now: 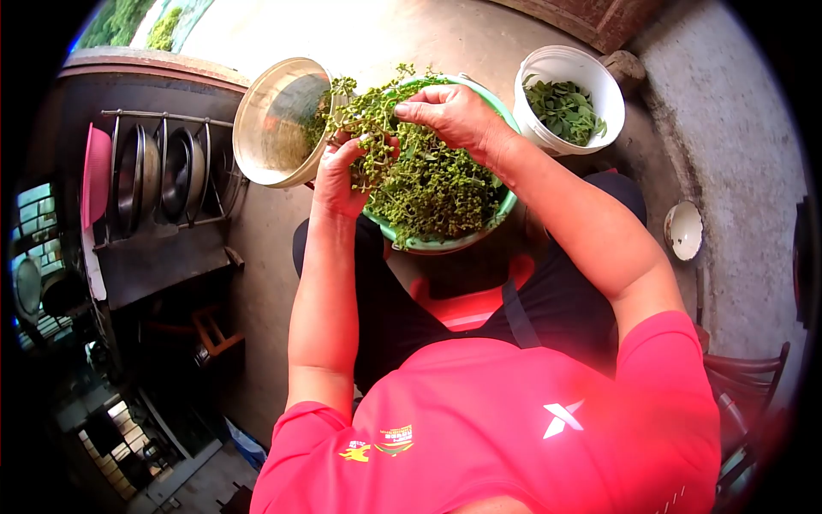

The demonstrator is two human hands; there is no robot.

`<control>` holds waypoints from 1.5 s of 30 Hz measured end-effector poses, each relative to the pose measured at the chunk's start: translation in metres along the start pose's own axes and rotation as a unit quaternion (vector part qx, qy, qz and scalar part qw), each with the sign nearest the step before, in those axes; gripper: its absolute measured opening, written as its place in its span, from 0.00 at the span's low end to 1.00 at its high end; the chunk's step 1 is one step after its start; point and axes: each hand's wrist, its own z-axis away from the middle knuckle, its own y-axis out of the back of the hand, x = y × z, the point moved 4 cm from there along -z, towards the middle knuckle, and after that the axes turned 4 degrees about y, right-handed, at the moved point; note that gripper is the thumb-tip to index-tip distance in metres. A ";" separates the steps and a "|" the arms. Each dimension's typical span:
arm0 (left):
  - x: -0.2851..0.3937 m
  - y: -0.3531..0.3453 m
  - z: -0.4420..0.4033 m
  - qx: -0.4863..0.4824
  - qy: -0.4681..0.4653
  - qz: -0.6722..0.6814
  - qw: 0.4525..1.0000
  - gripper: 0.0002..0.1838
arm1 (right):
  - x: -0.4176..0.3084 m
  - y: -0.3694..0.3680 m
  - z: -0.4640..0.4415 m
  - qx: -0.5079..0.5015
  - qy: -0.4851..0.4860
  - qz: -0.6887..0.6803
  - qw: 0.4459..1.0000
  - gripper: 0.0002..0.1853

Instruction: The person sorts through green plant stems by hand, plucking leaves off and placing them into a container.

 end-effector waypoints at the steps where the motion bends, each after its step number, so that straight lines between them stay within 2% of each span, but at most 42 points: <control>1: 0.000 0.000 0.000 0.000 0.000 0.000 1.000 0.18 | 0.003 -0.001 -0.001 0.016 0.011 -0.055 0.998 0.09; 3: -0.002 0.003 0.000 0.007 0.015 -0.002 1.000 0.18 | 0.005 0.001 -0.002 0.031 0.021 -0.110 0.993 0.07; 5: -0.003 0.007 0.000 0.016 0.010 0.005 1.000 0.17 | 0.008 0.007 -0.002 0.022 -0.019 -0.186 0.982 0.04; 7: -0.002 0.012 0.000 0.053 0.015 0.069 0.996 0.16 | 0.004 0.012 -0.002 0.014 -0.023 -0.232 0.972 0.06; 9: 0.000 0.014 0.000 0.050 0.009 0.067 0.996 0.15 | 0.003 0.021 -0.004 0.035 -0.045 -0.288 0.956 0.08; 11: 0.005 0.019 -0.001 0.058 -0.042 0.061 0.996 0.18 | -0.002 0.040 -0.008 0.063 -0.016 -0.262 0.963 0.10; 12: 0.012 0.022 -0.002 0.049 -0.046 0.000 0.998 0.18 | -0.008 0.052 -0.009 0.092 0.007 -0.222 0.971 0.09; 15: 0.038 0.042 -0.009 0.113 -0.073 -0.008 0.991 0.14 | -0.025 0.095 -0.012 0.192 0.072 -0.135 0.969 0.09; 16: 0.050 0.046 -0.008 0.156 -0.091 0.032 0.983 0.12 | -0.023 0.111 -0.015 0.213 0.080 -0.130 0.965 0.09; 17: 0.063 0.060 -0.010 0.201 -0.076 0.001 0.977 0.13 | -0.020 0.128 -0.016 0.235 0.089 -0.125 0.960 0.09; 19: 0.090 0.111 -0.026 0.271 -0.068 -0.010 0.960 0.13 | -0.009 0.162 -0.016 0.300 0.031 -0.060 0.952 0.08; 21: 0.115 0.142 -0.038 0.196 -0.032 -0.007 0.980 0.18 | 0.003 0.190 -0.016 0.359 0.012 0.000 0.933 0.09; 22: 0.118 0.126 -0.029 0.259 -0.027 -0.046 0.965 0.35 | 0.009 0.206 -0.019 0.341 0.005 0.046 0.939 0.11; 23: 0.120 0.156 -0.033 0.266 0.018 -0.044 0.963 0.50 | 0.021 0.218 -0.020 0.322 -0.009 0.093 0.942 0.14; 25: 0.113 0.154 -0.026 0.419 0.035 -0.086 0.903 0.55 | 0.017 0.224 -0.006 0.360 -0.056 0.246 0.898 0.19; 26: 0.110 0.155 -0.028 0.406 0.046 -0.169 0.897 0.54 | 0.015 0.222 -0.003 0.343 -0.085 0.229 0.907 0.27; 27: 0.103 0.146 -0.027 0.381 0.036 -0.235 0.894 0.45 | 0.014 0.219 0.000 0.325 -0.114 0.213 0.914 0.37; 28: 0.093 0.124 -0.025 0.305 0.025 -0.311 0.900 0.38 | 0.010 0.216 -0.004 0.362 -0.072 0.176 0.913 0.39; 30: 0.069 0.068 -0.013 0.173 0.021 -0.443 0.880 0.22 | 0.025 0.240 -0.022 0.376 0.046 0.155 0.912 0.31; 31: 0.054 0.045 -0.008 0.118 0.042 -0.503 0.855 0.19 | 0.022 0.231 -0.017 0.377 0.043 0.157 0.912 0.31; 33: 0.024 0.019 0.004 0.015 0.059 -0.577 0.815 0.19 | -0.010 0.169 -0.002 0.227 0.166 -0.025 0.959 0.11; 35: 0.006 -0.013 0.024 0.016 0.011 -0.712 0.702 0.19 | -0.036 0.123 0.021 0.179 0.115 0.008 0.977 0.11; 36: -0.003 -0.014 0.030 -0.004 -0.055 -0.762 0.645 0.20 | -0.037 0.104 0.029 0.148 0.141 0.015 0.979 0.11; 37: -0.012 -0.013 0.036 -0.005 -0.056 -0.789 0.612 0.21 | -0.040 0.089 0.033 0.119 0.173 0.021 0.978 0.12; 40: -0.031 0.014 0.043 0.037 -0.042 -0.816 0.575 0.21 | -0.032 0.067 0.040 0.011 0.081 0.013 0.997 0.12; 41: -0.033 0.024 0.041 0.050 -0.028 -0.826 0.560 0.20 | -0.026 0.063 0.041 0.008 0.052 -0.007 0.999 0.11; 43: -0.026 0.029 0.038 0.089 -0.073 -0.789 0.604 0.14 | -0.016 0.054 0.041 -0.004 0.075 0.016 0.997 0.11; 45: -0.024 0.035 0.033 0.096 -0.066 -0.772 0.624 0.11 | -0.009 0.048 0.044 0.000 0.050 0.071 0.996 0.11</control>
